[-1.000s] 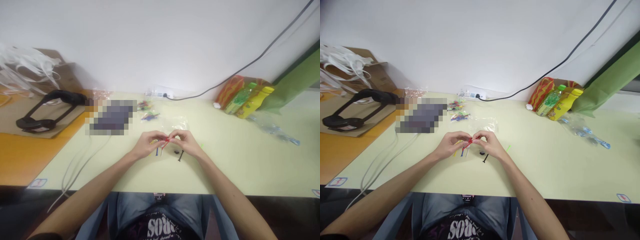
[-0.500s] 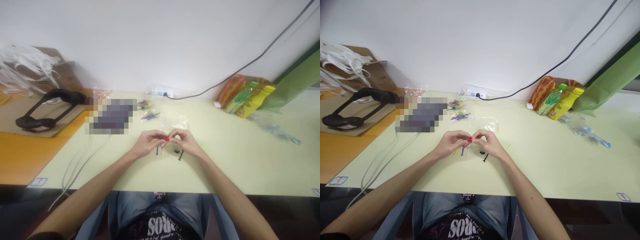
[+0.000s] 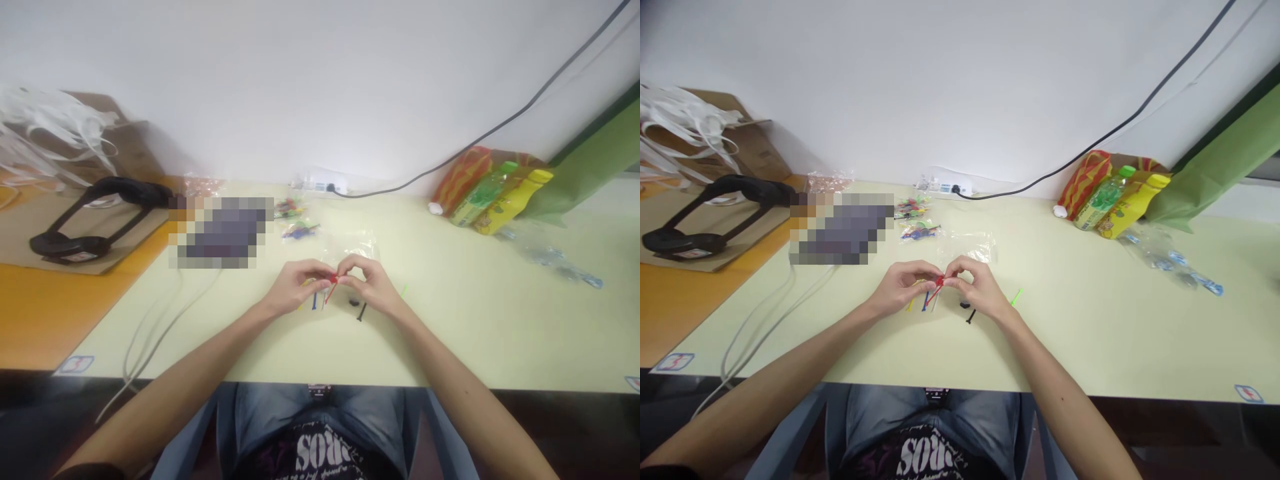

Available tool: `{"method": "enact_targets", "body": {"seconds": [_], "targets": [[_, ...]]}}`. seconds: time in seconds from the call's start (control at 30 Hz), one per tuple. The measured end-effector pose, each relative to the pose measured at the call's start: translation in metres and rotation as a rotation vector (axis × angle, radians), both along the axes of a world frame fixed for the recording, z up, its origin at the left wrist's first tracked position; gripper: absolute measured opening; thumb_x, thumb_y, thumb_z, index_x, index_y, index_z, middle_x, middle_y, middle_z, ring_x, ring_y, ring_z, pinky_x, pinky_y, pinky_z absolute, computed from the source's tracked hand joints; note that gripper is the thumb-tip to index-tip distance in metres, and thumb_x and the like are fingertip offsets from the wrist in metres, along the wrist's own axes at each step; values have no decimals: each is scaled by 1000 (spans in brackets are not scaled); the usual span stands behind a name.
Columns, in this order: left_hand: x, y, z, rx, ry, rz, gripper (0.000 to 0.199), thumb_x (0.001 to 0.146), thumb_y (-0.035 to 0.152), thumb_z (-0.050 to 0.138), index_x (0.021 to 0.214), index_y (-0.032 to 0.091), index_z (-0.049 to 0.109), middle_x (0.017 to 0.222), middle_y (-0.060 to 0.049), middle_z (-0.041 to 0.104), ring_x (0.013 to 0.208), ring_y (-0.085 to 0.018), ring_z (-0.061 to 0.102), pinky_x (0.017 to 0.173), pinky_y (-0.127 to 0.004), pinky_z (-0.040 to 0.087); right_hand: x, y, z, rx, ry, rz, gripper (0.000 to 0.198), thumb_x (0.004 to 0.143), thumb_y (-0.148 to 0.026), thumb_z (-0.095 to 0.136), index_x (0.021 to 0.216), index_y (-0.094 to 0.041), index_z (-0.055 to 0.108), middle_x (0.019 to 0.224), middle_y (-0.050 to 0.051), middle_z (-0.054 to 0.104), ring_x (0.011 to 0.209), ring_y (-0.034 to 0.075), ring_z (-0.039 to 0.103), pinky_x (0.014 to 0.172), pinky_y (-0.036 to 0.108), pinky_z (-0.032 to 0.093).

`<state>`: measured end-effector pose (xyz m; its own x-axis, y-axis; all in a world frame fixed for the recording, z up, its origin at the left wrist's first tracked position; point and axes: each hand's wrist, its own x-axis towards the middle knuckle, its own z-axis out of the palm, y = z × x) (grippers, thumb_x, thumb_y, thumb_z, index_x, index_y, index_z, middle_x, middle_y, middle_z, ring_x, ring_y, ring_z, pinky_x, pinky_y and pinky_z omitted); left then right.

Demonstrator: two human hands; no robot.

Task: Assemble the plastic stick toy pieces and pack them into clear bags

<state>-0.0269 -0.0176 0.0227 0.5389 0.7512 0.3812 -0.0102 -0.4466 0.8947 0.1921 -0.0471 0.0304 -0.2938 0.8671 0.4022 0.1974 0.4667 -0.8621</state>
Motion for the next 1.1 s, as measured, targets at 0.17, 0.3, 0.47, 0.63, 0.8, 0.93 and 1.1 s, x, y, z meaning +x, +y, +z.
{"method": "enact_targets", "body": {"seconds": [0.17,0.3,0.47,0.63,0.8,0.93,1.1], "targets": [[0,2,-1,11,1,16,18,89,29,74,100,16,78,98,-11,78,91,-21,74,85,-33,63,-2,0,2,74,-14,-21,20,94,-41,68,86,-23,67,90,6,68,89,22,64,89,39,49],[1,2,-4,-10,-11,9,18,89,29,74,101,16,77,98,-10,77,92,-21,74,87,-34,62,-3,1,2,74,-5,-24,21,94,-41,68,85,-23,66,90,6,68,89,22,64,89,39,49],[0,3,-6,27,11,24,21,90,31,72,106,17,76,102,-10,77,95,-21,74,88,-35,61,-3,3,1,81,-23,-37,18,93,-42,69,94,-23,68,96,6,70,94,22,64,91,39,49],[-3,2,1,224,101,124,19,91,26,72,107,18,76,104,-9,77,93,-19,73,88,-31,57,4,5,0,58,-34,-90,28,91,-41,72,113,-24,68,114,8,70,110,24,63,97,41,49],[-2,1,5,325,158,106,19,91,30,74,106,18,75,101,-8,77,93,-19,72,90,-33,56,12,8,-1,12,84,-161,24,92,-41,70,108,-23,71,114,9,70,111,23,65,99,40,50],[0,1,4,391,225,32,19,93,33,72,106,20,74,104,-9,77,98,-21,71,91,-35,55,17,8,0,-42,223,-217,19,93,-40,70,100,-23,71,103,6,72,101,21,67,96,38,51],[1,3,1,428,329,-39,17,93,35,71,104,22,74,100,-6,76,97,-21,68,92,-37,52,19,9,1,-66,292,-246,21,91,-43,71,96,-23,70,91,4,71,89,19,66,87,35,51]]}}
